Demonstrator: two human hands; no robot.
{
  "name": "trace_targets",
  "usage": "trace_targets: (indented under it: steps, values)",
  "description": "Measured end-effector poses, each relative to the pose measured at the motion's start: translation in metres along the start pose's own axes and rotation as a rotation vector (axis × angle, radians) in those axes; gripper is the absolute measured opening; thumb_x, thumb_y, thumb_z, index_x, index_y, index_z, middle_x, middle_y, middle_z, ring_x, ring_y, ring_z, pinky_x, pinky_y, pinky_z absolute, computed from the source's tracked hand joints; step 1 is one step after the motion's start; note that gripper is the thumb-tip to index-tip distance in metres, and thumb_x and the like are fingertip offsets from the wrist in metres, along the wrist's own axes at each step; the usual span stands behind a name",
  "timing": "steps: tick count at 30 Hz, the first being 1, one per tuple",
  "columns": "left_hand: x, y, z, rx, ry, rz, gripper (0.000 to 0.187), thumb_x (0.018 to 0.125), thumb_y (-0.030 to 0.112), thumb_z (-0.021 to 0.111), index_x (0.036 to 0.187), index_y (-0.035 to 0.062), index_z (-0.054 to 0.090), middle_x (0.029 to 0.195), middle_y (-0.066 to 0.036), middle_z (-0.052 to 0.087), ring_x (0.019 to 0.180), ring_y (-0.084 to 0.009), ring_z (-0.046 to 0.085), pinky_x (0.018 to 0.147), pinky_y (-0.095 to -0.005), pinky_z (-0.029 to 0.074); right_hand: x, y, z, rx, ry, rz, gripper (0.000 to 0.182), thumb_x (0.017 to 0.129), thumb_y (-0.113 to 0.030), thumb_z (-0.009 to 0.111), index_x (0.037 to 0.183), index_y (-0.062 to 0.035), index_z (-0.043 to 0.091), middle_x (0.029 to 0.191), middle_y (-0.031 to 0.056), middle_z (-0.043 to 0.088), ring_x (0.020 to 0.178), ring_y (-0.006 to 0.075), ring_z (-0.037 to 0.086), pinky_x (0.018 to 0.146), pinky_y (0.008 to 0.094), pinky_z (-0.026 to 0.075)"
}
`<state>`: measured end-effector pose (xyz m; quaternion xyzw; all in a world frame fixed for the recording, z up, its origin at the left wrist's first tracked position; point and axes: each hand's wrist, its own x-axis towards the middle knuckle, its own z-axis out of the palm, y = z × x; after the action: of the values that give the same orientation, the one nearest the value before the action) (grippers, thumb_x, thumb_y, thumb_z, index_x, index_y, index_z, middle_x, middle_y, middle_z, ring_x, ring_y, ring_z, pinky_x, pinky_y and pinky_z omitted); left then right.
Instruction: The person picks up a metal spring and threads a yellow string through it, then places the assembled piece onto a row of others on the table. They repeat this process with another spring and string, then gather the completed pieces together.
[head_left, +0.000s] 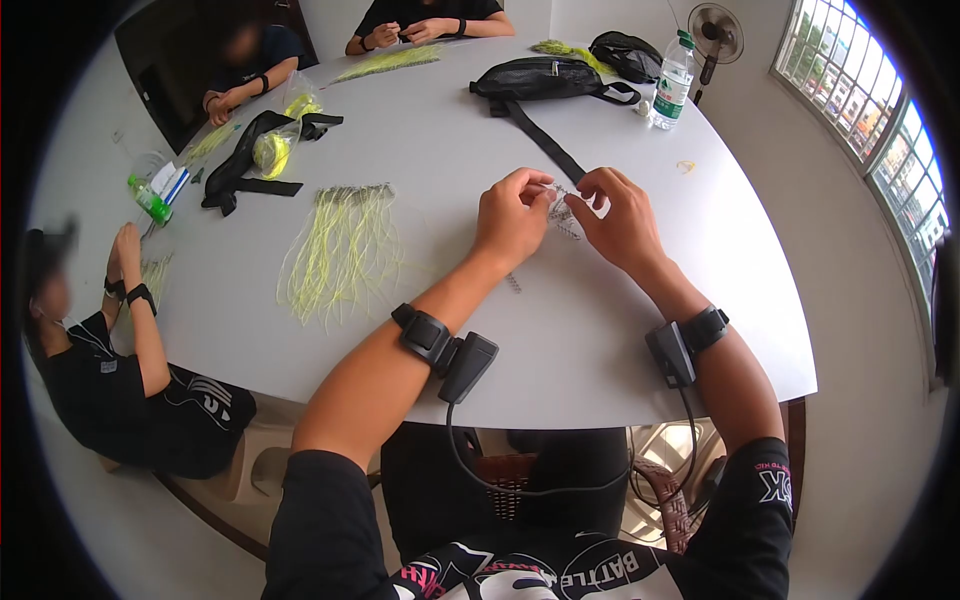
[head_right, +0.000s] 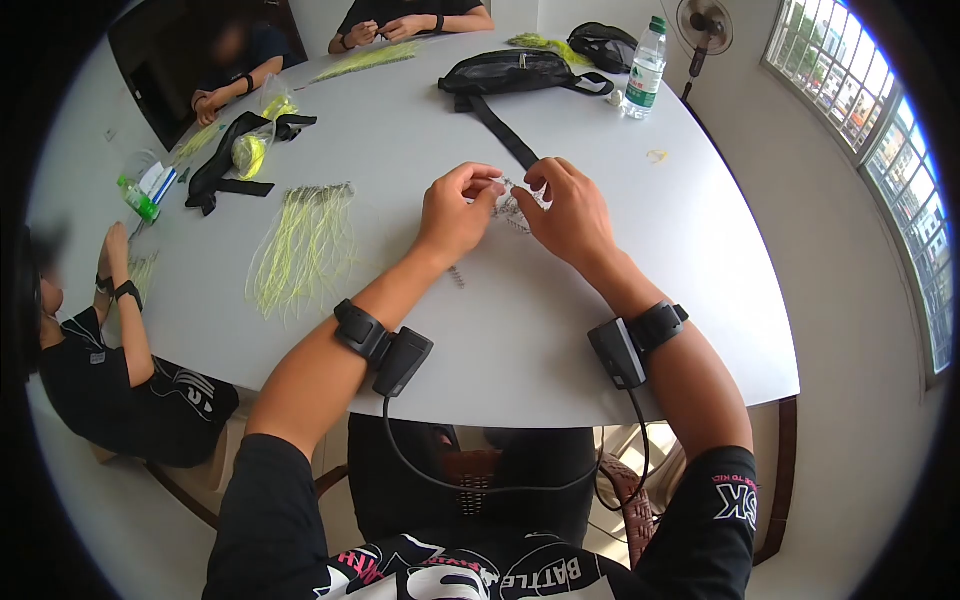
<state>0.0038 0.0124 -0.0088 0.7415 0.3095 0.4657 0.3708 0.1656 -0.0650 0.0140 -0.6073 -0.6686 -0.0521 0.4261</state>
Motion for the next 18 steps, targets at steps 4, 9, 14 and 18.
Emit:
trace_targets:
  steps: [4, 9, 14, 18]
  values:
    - [-0.0002, 0.0021, 0.0002, -0.03, -0.022, -0.025, 0.023, 0.093, 0.012, 0.068, 0.112, -0.0003, 0.069, 0.096, -0.011, 0.076, 0.09, -0.0183, 0.072, 0.083, -0.0322, 0.055, -0.0018, 0.0019, 0.0017, 0.032, -0.019, -0.001, 0.016, 0.087, -0.013, 0.074, 0.099, -0.0029, 0.07, 0.091, 0.0106, 0.07, 0.077, 0.0259, 0.067, 0.07, 0.0376, 0.054]
    - [0.0001, -0.0002, 0.0001, -0.088, -0.065, -0.048, 0.022, 0.096, 0.012, 0.066, 0.114, -0.0006, 0.068, 0.096, -0.01, 0.077, 0.09, -0.0173, 0.072, 0.082, -0.0313, 0.055, -0.0021, 0.0023, 0.0044, 0.05, -0.007, -0.025, 0.012, 0.087, -0.01, 0.073, 0.097, -0.0018, 0.07, 0.089, 0.0109, 0.07, 0.074, 0.026, 0.067, 0.069, 0.0377, 0.054]
    - [0.0, 0.0045, 0.0, -0.095, -0.07, -0.11, 0.021, 0.097, 0.014, 0.065, 0.113, -0.0007, 0.068, 0.096, -0.01, 0.077, 0.087, -0.0164, 0.071, 0.08, -0.031, 0.055, -0.0012, 0.0042, 0.0056, 0.059, 0.05, -0.074, 0.012, 0.087, -0.009, 0.074, 0.095, -0.0021, 0.069, 0.088, 0.0105, 0.069, 0.074, 0.0253, 0.066, 0.067, 0.0372, 0.053]
    - [-0.0023, 0.0044, 0.0017, 0.034, -0.013, -0.02, 0.019, 0.099, 0.016, 0.064, 0.105, -0.001, 0.067, 0.09, -0.008, 0.076, 0.082, -0.0152, 0.071, 0.077, -0.0302, 0.055, -0.0003, 0.0007, 0.0029, 0.058, 0.071, -0.064, 0.012, 0.087, -0.01, 0.075, 0.095, -0.0024, 0.069, 0.088, 0.0102, 0.069, 0.074, 0.0248, 0.066, 0.067, 0.0369, 0.053]
